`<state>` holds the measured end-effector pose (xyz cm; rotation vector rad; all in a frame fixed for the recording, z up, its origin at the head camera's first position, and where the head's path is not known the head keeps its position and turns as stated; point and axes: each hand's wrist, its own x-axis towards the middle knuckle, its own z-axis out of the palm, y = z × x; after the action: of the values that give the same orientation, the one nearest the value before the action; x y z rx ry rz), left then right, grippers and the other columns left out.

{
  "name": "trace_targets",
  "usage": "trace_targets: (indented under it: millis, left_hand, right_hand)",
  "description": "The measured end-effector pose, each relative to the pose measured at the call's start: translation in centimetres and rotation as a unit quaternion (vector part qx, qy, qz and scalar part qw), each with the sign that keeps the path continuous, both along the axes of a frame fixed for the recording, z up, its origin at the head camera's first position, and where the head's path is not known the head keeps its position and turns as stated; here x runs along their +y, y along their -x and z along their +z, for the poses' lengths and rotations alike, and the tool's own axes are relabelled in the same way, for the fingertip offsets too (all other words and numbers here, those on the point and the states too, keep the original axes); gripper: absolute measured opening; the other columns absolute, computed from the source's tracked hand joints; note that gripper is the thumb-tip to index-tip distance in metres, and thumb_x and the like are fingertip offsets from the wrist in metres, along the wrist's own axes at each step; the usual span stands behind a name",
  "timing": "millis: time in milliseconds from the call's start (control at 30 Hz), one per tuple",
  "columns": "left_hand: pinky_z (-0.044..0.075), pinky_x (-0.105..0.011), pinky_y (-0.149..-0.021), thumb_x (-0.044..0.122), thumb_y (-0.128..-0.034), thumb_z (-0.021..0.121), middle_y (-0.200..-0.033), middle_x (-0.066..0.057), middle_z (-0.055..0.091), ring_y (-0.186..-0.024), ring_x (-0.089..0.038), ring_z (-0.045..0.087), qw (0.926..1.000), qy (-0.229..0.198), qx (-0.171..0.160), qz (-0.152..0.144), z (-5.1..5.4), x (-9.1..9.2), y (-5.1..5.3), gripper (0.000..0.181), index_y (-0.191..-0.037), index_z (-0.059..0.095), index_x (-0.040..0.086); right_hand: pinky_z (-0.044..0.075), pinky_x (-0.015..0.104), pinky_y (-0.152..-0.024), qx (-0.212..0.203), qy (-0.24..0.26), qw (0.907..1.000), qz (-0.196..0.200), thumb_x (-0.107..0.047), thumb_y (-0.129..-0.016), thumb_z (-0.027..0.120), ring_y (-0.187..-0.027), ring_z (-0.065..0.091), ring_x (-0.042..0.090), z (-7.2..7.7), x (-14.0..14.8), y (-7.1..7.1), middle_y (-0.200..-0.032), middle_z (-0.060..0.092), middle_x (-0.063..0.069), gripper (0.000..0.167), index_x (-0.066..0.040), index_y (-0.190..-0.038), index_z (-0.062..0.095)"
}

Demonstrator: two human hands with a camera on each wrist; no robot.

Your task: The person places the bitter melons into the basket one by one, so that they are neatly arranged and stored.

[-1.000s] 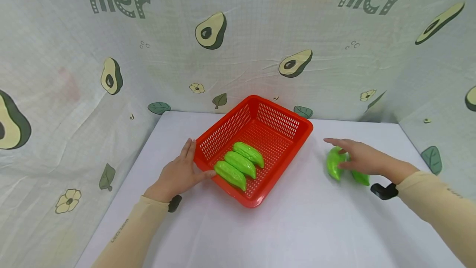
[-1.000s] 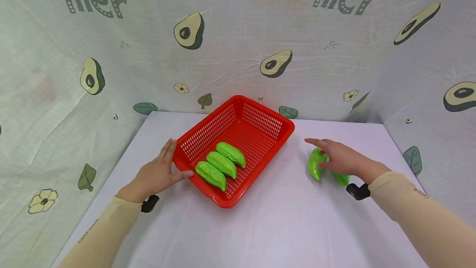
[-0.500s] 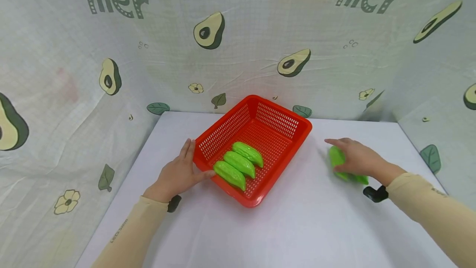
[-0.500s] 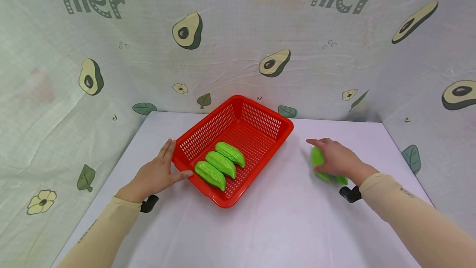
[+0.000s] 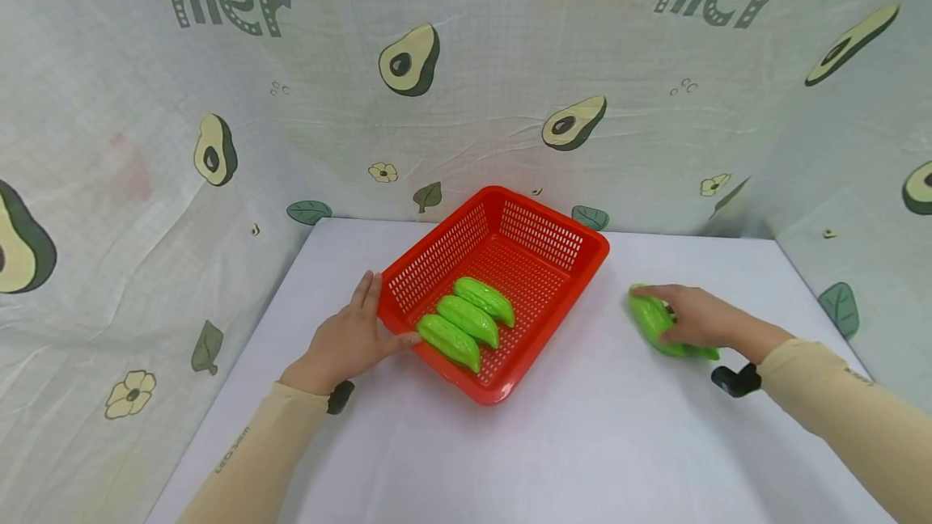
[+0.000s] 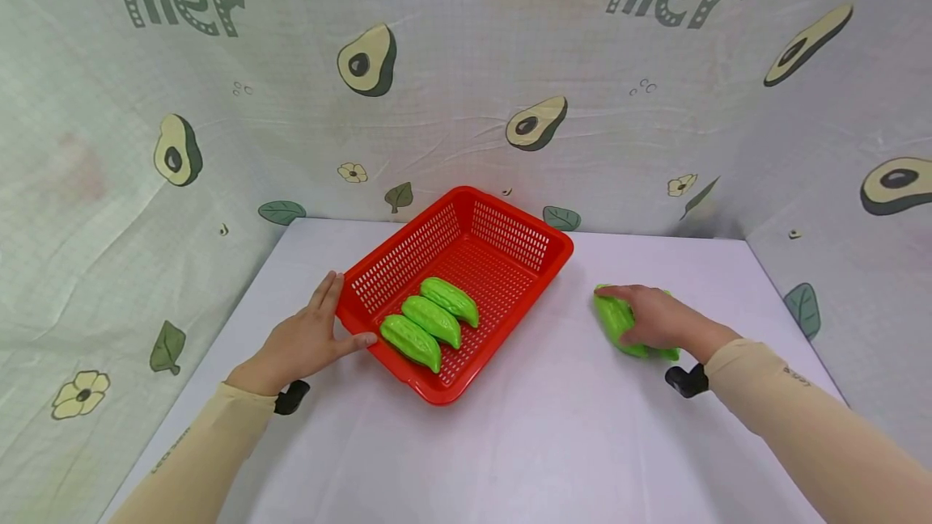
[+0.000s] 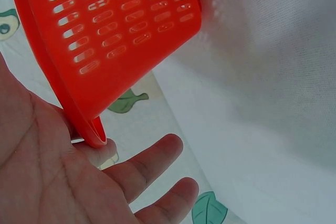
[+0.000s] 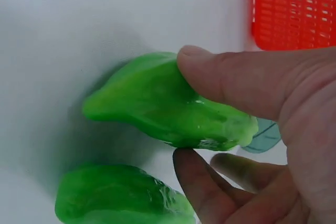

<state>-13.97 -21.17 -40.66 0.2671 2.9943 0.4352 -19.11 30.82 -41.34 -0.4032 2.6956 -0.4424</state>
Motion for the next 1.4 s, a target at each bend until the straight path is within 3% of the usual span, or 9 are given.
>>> trace_targets:
  millis: [133,367,600,1067,1267,1400]
  left_hand:
    - [0.056,-0.041,-0.066,0.082,-0.0792,0.054,-0.163,-0.024,0.011,-0.103,-0.044,0.064,1.0,0.0,0.001,0.0,0.0,0.0,0.0,0.124,-0.157,0.011,-0.004]
    - [0.054,-0.036,-0.061,0.079,-0.0803,0.058,-0.163,-0.024,0.011,-0.097,-0.042,0.066,1.0,-0.003,0.002,0.0,0.1,0.1,0.0,0.122,-0.157,0.012,-0.004]
    - [0.053,-0.034,-0.059,0.083,-0.0782,0.055,-0.163,-0.024,0.011,-0.094,-0.04,0.066,1.0,-0.001,0.002,0.001,0.2,0.1,0.0,0.125,-0.157,0.012,-0.003]
    - [0.049,-0.03,-0.054,0.084,-0.078,0.053,-0.163,-0.024,0.011,-0.081,-0.033,0.066,1.0,0.001,0.002,0.0,0.0,0.0,0.0,0.125,-0.157,0.012,-0.003]
    - [0.048,-0.03,-0.054,0.084,-0.0784,0.054,-0.163,-0.024,0.011,-0.08,-0.032,0.066,1.0,-0.001,0.004,-0.001,0.0,0.0,0.0,0.125,-0.157,0.013,-0.004]
    - [0.049,-0.03,-0.055,0.084,-0.0781,0.053,-0.163,-0.024,0.012,-0.084,-0.034,0.067,1.0,0.0,0.004,-0.001,0.1,0.0,0.0,0.125,-0.157,0.013,-0.004]
  right_hand:
    - [0.05,0.04,-0.069,-0.031,0.002,0.9995,0.003,-0.013,-0.08,0.082,-0.102,0.047,0.035,0.0,-0.1,0.0,-0.124,0.054,0.021,0.08,-0.017,-0.151,0.044]
    - [0.051,0.052,-0.08,-0.022,0.009,0.9996,0.016,-0.011,-0.08,0.082,-0.107,0.047,0.037,0.1,-0.5,-0.4,-0.138,0.049,0.025,0.079,-0.016,-0.15,0.045]
    - [0.045,0.064,-0.091,-0.011,0.021,0.9995,0.023,-0.013,-0.08,0.084,-0.117,0.047,0.041,0.0,-0.5,-0.8,-0.144,0.046,0.026,0.079,-0.016,-0.149,0.047]
    - [0.047,0.06,-0.092,-0.004,0.043,0.9985,0.033,-0.011,-0.08,0.083,-0.119,0.046,0.039,0.3,0.5,-1.1,-0.146,0.044,0.023,0.077,-0.018,-0.149,0.048]
    - [0.051,0.047,-0.081,-0.013,0.048,0.9984,0.024,-0.011,-0.081,0.082,-0.111,0.047,0.035,0.6,0.7,-1.3,-0.144,0.048,0.021,0.078,-0.021,-0.15,0.047]
    - [0.051,0.045,-0.078,-0.018,0.057,0.9979,0.026,-0.012,-0.081,0.082,-0.11,0.047,0.036,0.9,0.9,-1.5,-0.142,0.048,0.021,0.078,-0.022,-0.15,0.047]
